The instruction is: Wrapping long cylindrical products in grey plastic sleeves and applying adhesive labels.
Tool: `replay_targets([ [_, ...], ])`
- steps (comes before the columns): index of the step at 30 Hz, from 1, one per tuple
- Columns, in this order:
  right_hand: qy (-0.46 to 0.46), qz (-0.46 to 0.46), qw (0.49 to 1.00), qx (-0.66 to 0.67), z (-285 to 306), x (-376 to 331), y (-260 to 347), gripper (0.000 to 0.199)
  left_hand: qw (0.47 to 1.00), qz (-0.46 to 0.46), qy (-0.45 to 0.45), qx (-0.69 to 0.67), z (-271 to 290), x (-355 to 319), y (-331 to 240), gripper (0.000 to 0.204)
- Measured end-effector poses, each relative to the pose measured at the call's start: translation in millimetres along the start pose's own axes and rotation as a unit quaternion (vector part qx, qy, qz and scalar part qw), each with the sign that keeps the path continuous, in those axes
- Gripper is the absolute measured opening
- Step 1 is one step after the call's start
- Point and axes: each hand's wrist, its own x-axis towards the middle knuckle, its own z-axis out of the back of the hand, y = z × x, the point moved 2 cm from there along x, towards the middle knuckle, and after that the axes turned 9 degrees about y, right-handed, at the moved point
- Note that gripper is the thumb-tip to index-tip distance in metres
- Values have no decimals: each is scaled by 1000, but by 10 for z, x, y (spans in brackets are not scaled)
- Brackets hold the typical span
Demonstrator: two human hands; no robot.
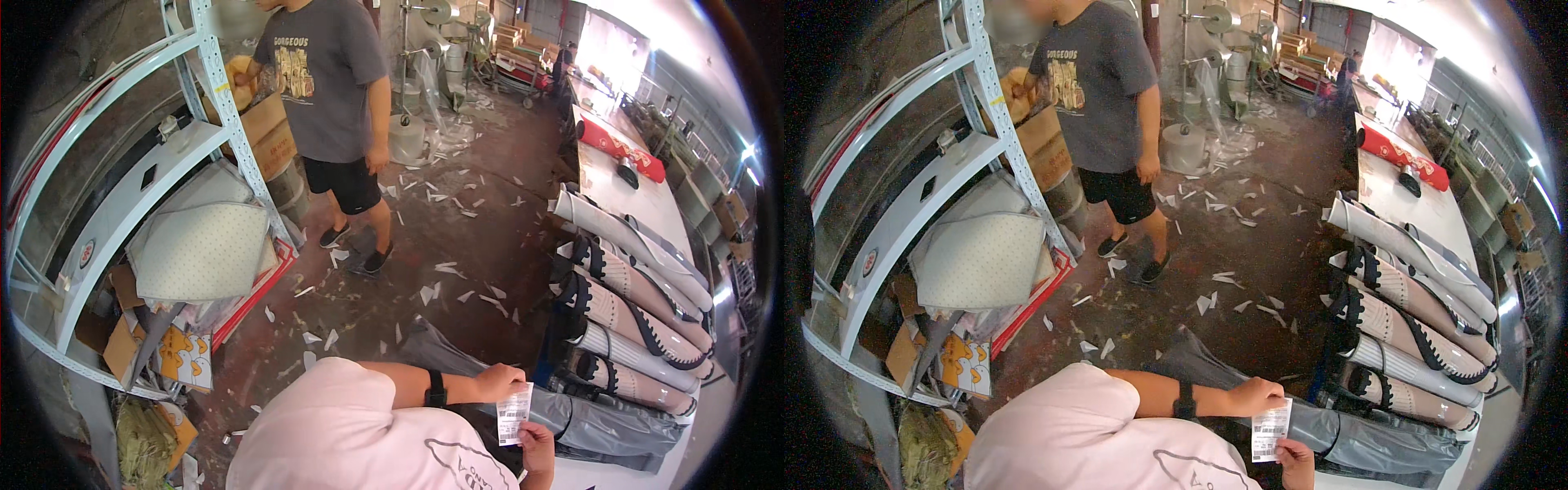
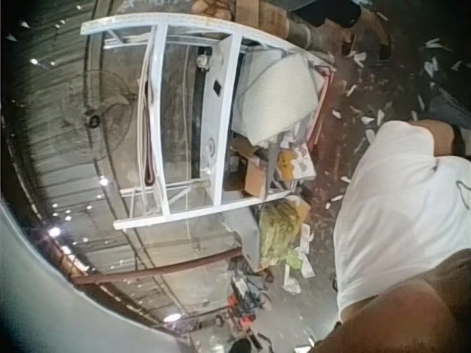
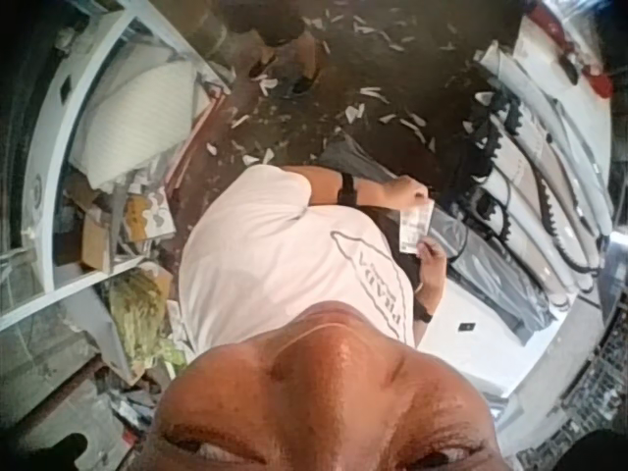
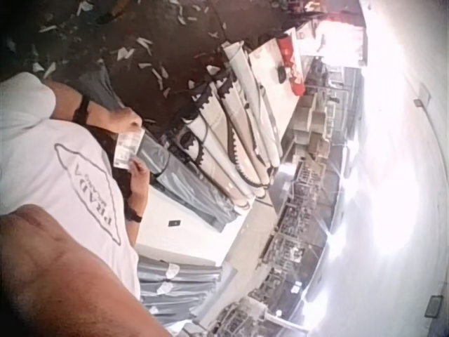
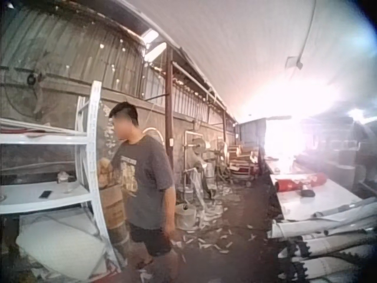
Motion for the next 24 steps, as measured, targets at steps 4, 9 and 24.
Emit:
replay_targets([
  [4,30,10,999,29,39,-33,-41,16,1000,7,-4,3,-11,11,26,25],
  [9,49,0,999,24,63,-104,-46,19,995,32,43,80,35,-58,-50,35],
  [24,89,-83,990,-68,-50,-170,-61,38,999,4,-25,-44,-130,-3,195,34],
])
